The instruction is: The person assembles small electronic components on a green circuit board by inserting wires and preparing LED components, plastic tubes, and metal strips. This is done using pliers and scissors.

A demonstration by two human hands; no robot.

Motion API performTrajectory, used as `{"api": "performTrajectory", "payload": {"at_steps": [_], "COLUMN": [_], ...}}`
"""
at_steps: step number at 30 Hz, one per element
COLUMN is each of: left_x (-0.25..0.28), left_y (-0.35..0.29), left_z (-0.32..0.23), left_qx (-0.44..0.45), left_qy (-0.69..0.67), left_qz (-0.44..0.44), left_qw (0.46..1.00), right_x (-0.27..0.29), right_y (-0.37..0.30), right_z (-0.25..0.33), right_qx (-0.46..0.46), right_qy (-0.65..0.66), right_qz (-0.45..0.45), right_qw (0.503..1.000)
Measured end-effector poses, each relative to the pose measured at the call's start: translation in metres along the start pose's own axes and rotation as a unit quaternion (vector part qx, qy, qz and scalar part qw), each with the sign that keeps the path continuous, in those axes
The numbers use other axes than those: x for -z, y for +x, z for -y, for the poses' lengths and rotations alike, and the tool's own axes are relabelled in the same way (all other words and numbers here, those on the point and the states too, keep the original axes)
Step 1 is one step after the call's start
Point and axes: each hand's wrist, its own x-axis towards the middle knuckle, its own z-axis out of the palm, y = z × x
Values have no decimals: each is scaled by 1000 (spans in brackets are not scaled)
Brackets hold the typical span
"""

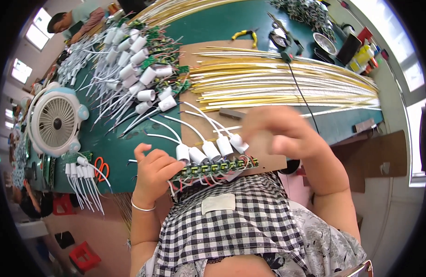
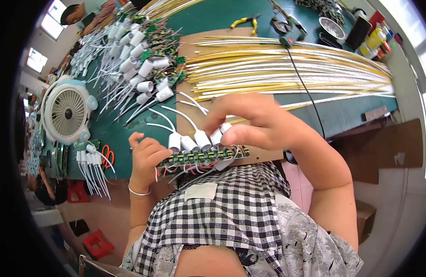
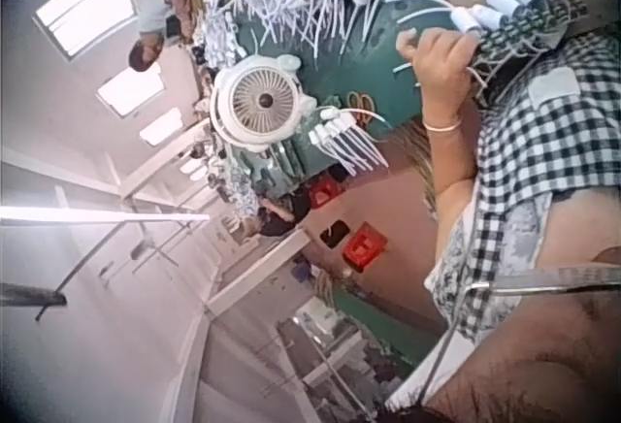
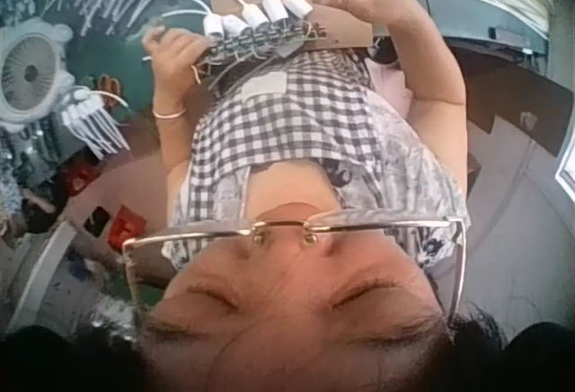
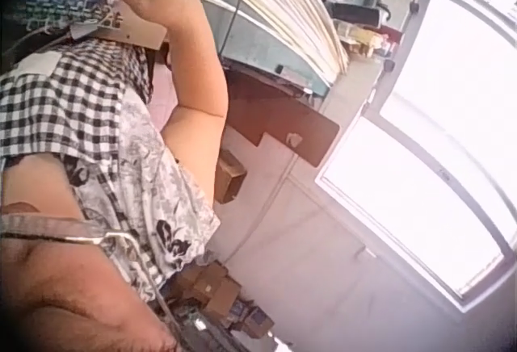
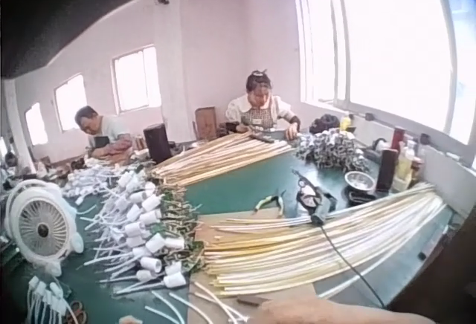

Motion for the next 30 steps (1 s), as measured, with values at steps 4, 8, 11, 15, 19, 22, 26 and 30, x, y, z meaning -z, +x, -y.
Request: {"api": "performTrajectory", "payload": {"at_steps": [4,8,11,15,19,22,26,30], "left_x": [-4,-5,-7,-5,-1,-1,0,-1], "left_y": [4,-3,1,12,13,15,19,19], "left_z": [-1,6,5,3,7,7,6,12], "left_qx": [-20,6,23,35,33,49,66,76], "left_qy": [9,-18,-45,-55,-51,-57,-57,-66], "left_qz": [-25,-17,-14,10,54,64,77,92], "left_qw": [999,1000,999,998,997,995,993,991], "right_x": [-25,-28,-43,-62,-62,-61,-70,-64], "right_y": [-34,-42,-48,-46,-45,-40,-39,-42], "right_z": [-49,-42,-35,-41,-52,-49,-46,-45], "right_qx": [-76,-96,-130,-194,-211,-183,-166,-132], "right_qy": [-25,-132,-201,-250,-149,-166,-237,-256], "right_qz": [103,187,166,69,24,23,61,11], "right_qw": [991,969,957,946,966,969,955,958]}}
